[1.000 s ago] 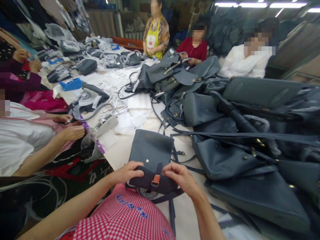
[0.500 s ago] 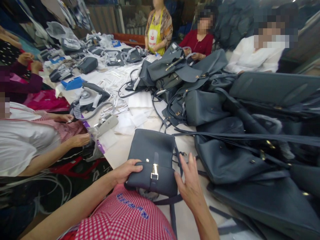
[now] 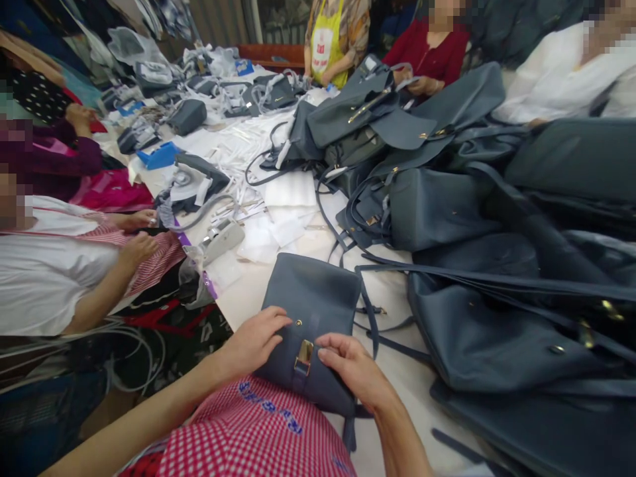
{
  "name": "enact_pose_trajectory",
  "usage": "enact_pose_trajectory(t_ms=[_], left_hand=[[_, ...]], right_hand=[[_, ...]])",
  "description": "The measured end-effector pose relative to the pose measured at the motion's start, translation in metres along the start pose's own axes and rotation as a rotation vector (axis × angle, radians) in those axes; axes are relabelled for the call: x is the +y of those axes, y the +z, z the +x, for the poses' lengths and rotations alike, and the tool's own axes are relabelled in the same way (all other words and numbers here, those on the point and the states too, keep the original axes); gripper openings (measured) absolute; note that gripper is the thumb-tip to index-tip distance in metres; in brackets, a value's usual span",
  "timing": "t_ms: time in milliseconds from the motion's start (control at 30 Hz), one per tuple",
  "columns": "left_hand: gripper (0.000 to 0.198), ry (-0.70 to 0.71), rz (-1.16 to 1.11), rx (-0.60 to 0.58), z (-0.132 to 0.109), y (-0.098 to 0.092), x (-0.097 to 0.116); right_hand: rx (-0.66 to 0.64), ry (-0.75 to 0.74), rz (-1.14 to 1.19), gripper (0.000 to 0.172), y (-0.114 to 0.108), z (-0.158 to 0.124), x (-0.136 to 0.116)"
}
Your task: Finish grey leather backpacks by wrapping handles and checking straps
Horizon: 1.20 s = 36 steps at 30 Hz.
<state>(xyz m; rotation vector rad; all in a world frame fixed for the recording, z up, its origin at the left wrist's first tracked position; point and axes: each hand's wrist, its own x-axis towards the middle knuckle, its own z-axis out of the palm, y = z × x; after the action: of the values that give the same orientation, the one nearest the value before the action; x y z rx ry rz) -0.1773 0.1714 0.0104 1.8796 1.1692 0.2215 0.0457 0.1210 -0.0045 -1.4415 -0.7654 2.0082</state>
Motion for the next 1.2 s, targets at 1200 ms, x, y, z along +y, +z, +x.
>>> enact_pose_trajectory(t_ms=[1200], left_hand=[[0.057, -0.279, -0.29, -0.421, 0.038, 0.022, 0.006]], right_hand=[[0.01, -0.001, 0.194, 0.032, 0.016, -0.003, 0.018]])
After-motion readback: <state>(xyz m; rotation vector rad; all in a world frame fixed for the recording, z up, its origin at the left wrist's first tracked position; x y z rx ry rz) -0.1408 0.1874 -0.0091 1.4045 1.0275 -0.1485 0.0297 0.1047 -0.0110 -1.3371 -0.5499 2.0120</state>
